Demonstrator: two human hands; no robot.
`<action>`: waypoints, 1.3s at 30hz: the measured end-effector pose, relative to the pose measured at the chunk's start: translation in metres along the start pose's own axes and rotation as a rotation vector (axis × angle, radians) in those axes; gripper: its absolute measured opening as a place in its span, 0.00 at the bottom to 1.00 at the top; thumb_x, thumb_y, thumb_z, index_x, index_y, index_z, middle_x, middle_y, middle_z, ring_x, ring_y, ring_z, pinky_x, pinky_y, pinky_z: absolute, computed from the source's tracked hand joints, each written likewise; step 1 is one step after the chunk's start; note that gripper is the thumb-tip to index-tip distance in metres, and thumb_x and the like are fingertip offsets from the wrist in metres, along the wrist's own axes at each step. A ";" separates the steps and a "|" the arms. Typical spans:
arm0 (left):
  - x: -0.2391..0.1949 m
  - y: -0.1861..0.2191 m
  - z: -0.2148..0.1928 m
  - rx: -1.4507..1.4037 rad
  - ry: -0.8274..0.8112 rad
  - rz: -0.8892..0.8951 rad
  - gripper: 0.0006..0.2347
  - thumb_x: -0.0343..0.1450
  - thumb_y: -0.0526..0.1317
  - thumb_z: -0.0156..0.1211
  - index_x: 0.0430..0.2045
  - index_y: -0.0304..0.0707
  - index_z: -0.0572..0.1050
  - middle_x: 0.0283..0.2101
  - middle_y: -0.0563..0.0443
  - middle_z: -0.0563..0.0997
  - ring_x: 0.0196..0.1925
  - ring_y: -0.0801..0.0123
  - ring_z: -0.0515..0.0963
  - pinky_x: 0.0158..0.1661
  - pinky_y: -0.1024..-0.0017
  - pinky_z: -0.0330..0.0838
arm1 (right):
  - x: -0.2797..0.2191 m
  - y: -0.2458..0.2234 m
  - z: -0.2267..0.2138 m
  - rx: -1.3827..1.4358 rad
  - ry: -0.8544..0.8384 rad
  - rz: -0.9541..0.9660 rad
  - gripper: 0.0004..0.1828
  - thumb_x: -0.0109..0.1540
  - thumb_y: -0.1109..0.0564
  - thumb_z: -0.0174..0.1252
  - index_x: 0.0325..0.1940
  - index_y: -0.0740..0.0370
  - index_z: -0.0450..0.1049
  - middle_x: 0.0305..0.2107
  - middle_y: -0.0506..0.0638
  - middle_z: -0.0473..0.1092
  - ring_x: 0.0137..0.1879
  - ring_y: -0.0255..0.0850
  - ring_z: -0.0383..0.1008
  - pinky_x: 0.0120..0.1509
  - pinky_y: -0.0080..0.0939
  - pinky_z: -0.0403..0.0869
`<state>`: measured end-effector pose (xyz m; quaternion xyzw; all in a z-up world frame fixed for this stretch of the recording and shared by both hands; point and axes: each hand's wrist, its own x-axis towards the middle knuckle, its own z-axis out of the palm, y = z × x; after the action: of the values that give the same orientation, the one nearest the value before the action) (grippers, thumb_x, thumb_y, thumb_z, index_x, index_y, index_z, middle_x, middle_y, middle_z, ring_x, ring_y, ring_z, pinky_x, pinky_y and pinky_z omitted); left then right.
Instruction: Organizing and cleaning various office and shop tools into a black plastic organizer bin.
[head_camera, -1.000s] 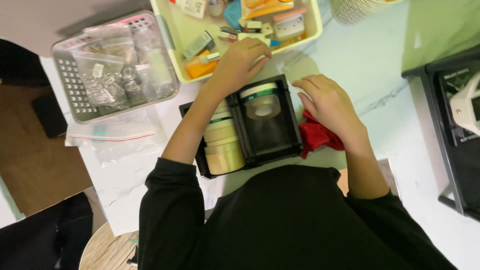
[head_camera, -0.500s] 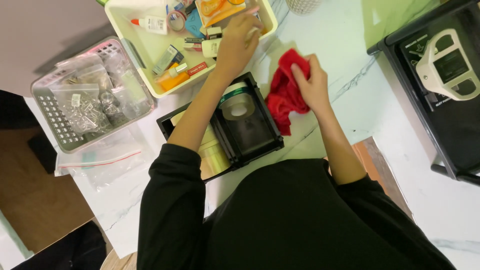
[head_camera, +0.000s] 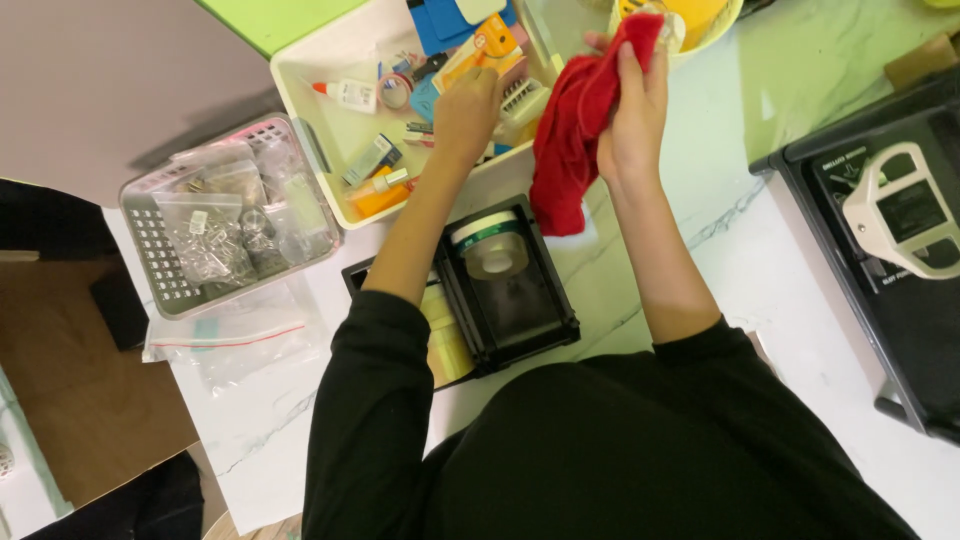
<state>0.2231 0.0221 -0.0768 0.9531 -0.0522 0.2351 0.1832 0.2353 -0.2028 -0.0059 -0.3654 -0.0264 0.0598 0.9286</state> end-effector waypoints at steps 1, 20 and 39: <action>0.002 0.005 -0.013 0.006 0.006 0.000 0.06 0.73 0.39 0.58 0.31 0.37 0.76 0.34 0.42 0.81 0.37 0.48 0.82 0.35 0.56 0.75 | -0.002 -0.002 0.010 0.003 -0.008 -0.001 0.11 0.75 0.59 0.49 0.60 0.66 0.64 0.51 0.60 0.74 0.55 0.47 0.76 0.60 0.48 0.78; -0.044 0.029 -0.119 -1.346 -0.284 -0.551 0.12 0.82 0.44 0.50 0.50 0.34 0.74 0.35 0.52 0.79 0.28 0.76 0.79 0.26 0.76 0.74 | -0.026 0.003 0.062 -0.471 -0.621 0.166 0.20 0.76 0.53 0.40 0.67 0.60 0.72 0.63 0.54 0.68 0.70 0.45 0.66 0.76 0.41 0.63; -0.093 0.067 -0.142 -1.911 0.216 -0.809 0.24 0.80 0.57 0.41 0.62 0.38 0.66 0.55 0.46 0.76 0.57 0.65 0.77 0.59 0.62 0.72 | -0.100 -0.019 0.115 -1.166 -0.912 -0.649 0.14 0.78 0.58 0.44 0.65 0.69 0.63 0.49 0.66 0.72 0.51 0.58 0.76 0.53 0.49 0.75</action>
<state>0.0669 0.0141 0.0183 0.3314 0.1233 0.1011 0.9299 0.1275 -0.1517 0.0907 -0.7046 -0.5344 -0.0930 0.4575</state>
